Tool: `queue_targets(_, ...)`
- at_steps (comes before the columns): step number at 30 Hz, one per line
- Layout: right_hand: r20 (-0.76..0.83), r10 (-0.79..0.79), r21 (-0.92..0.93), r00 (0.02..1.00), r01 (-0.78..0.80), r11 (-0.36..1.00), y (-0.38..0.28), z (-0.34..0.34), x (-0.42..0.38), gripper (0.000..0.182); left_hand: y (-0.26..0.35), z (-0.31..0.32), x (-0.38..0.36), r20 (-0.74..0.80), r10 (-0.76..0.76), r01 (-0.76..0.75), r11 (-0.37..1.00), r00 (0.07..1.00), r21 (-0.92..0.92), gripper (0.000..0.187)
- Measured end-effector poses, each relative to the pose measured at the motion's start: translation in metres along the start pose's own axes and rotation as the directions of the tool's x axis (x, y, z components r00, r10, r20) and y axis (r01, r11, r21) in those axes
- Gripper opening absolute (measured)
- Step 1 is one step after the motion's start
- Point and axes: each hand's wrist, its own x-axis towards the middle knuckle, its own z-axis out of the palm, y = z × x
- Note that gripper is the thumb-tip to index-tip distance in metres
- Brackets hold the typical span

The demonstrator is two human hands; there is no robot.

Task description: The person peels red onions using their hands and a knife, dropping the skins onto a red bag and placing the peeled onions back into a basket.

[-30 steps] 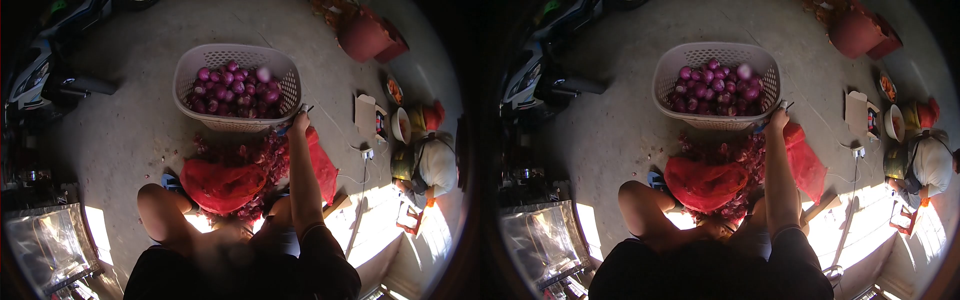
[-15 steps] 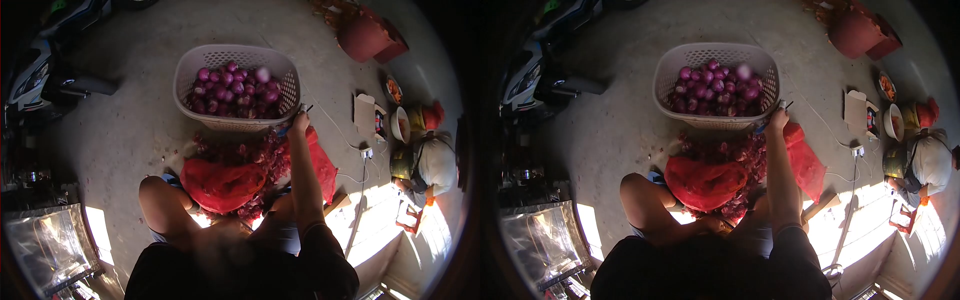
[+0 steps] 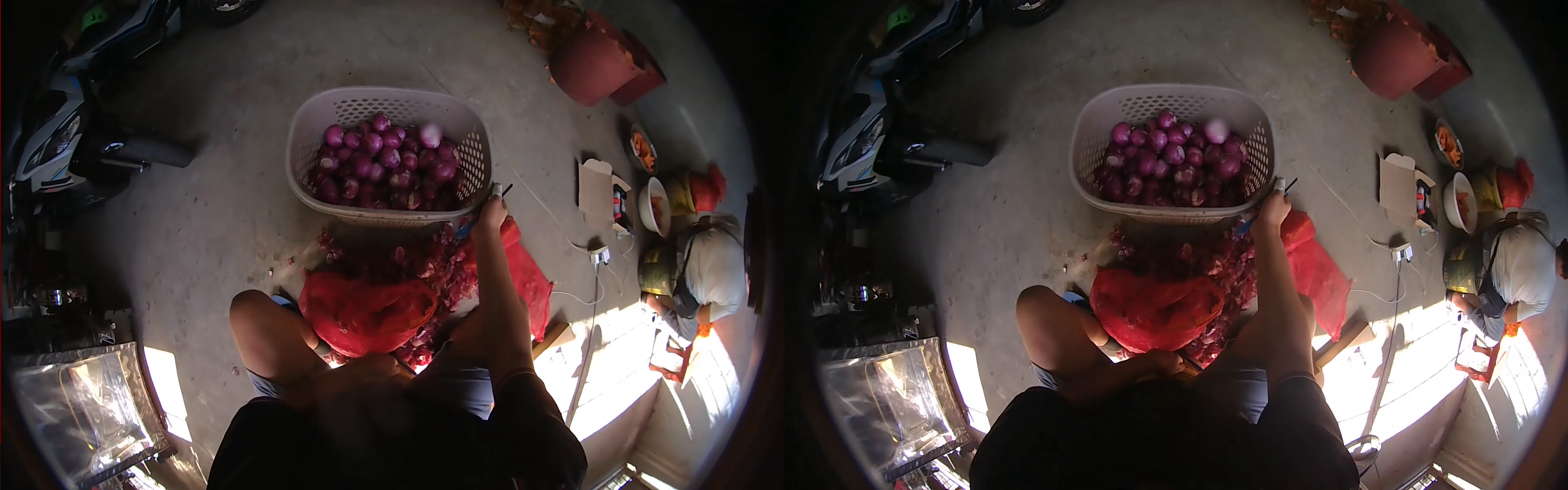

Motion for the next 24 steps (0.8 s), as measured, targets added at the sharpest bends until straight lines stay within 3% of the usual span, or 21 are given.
queue_targets(2,-0.033,-0.001,0.003,0.999,0.001,1.0,0.0,0.003,0.003,0.028,-0.003,-0.001,0.003,0.007,-0.02,0.02,0.999,1.0,0.026,0.042)
queue_targets(8,-0.088,-0.039,0.034,0.995,0.042,0.999,0.004,0.011,0.008,0.028,-0.031,0.011,0.041,0.011,0.15,-0.15,0.989,0.989,-0.011,0.041)
queue_targets(11,-0.127,-0.085,-0.09,0.988,0.074,0.993,0.002,0.013,0.0,0.034,-0.029,0.004,0.033,0.01,0.273,-0.273,0.961,0.962,0.036,0.038)
queue_targets(12,-0.132,-0.187,-0.229,0.973,0.154,0.961,0.014,0.009,0.012,0.037,-0.027,-0.004,0.027,-0.001,0.26,-0.259,0.965,0.966,0.035,0.038)
queue_targets(14,-0.094,-0.388,-0.497,0.917,0.294,0.816,0.037,-0.001,0.039,0.044,-0.016,-0.021,0.016,-0.031,0.242,-0.241,0.97,0.97,0.028,0.037)
queue_targets(17,-0.087,-0.47,-0.688,0.879,0.288,0.666,0.016,0.011,0.014,0.051,-0.004,-0.037,0.009,-0.074,0.208,-0.207,0.978,0.975,0.01,0.036)
queue_targets(18,-0.086,-0.473,-0.704,0.877,0.283,0.652,0.011,0.015,0.005,0.051,-0.005,-0.036,0.018,-0.25,0.161,-0.173,0.985,0.955,-0.027,0.035)
queue_targets(20,-0.085,-0.486,-0.733,0.87,0.276,0.622,0.002,0.021,-0.007,0.052,-0.01,-0.04,0.037,-0.569,0.042,-0.128,0.986,0.821,-0.111,0.035)
queue_targets(22,-0.07,-0.527,-0.747,0.847,0.305,0.591,0.006,0.019,0.0,0.052,-0.014,-0.074,0.03,-0.679,-0.007,-0.253,0.925,0.734,-0.283,0.037)
queue_targets(24,-0.061,-0.543,-0.757,0.838,0.315,0.572,0.007,0.018,0.0,0.051,-0.08,-0.054,0.099,-0.597,-0.064,-0.169,0.93,0.8,-0.325,0.042)
